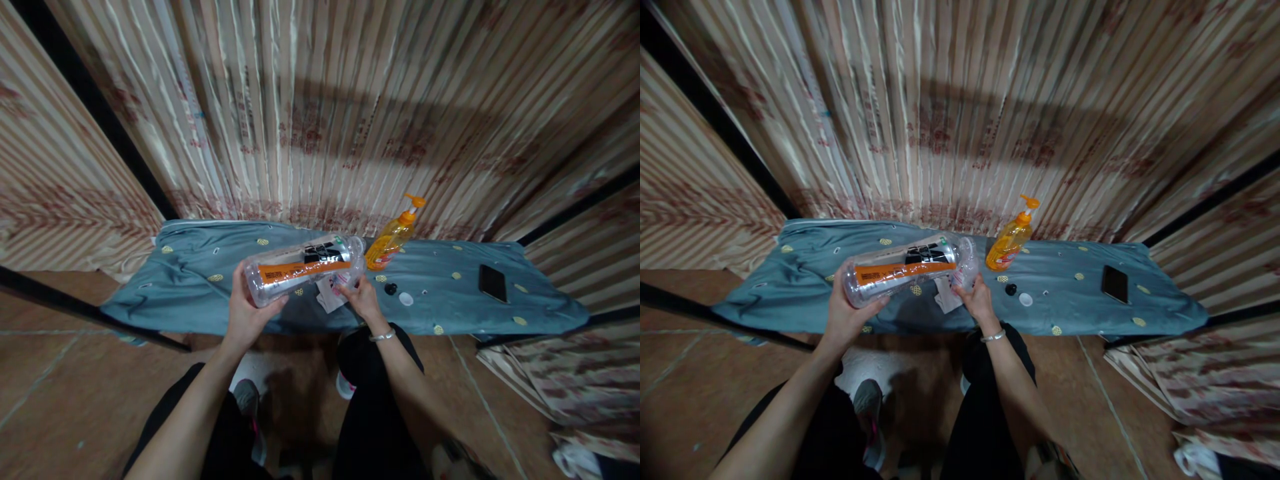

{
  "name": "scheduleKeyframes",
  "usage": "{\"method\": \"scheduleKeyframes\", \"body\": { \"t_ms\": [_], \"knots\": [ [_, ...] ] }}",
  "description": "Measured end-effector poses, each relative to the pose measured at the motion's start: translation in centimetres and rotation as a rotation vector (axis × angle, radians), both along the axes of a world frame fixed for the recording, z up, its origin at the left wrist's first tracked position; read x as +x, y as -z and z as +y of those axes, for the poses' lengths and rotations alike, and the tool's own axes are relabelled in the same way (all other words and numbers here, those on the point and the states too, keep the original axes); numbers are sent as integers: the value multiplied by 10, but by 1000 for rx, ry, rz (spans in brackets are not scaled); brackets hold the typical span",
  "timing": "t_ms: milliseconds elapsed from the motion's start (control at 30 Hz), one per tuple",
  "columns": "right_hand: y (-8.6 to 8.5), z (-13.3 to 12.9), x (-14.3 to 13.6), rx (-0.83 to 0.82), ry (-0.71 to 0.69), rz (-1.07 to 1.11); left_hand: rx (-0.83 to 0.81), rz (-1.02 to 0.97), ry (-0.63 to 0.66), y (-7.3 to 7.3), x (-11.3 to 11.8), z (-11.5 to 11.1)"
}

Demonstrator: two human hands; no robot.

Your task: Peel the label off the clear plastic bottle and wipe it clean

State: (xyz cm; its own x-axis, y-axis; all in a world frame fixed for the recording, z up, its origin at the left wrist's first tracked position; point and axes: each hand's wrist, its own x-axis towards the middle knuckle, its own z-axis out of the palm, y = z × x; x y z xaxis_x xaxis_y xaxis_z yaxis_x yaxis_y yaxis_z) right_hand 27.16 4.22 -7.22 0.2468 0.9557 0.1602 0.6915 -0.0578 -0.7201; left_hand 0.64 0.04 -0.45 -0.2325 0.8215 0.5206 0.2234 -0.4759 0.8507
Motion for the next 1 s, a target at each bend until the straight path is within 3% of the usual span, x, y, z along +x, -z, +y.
{"method": "scheduleKeyframes", "body": {
  "t_ms": [267, 633, 1000],
  "knots": [
    [1, 1, 1, -14, 17, -31, -30, -16, 13, -4, 2, -1],
    [-14, -4, -3, -14, -10, 41, -6, -13, -20, -2, 2, 1],
    [-11, -2, -2, 23, -1, 4, -14, -22, 3, -1, 1, 0]
  ]
}}
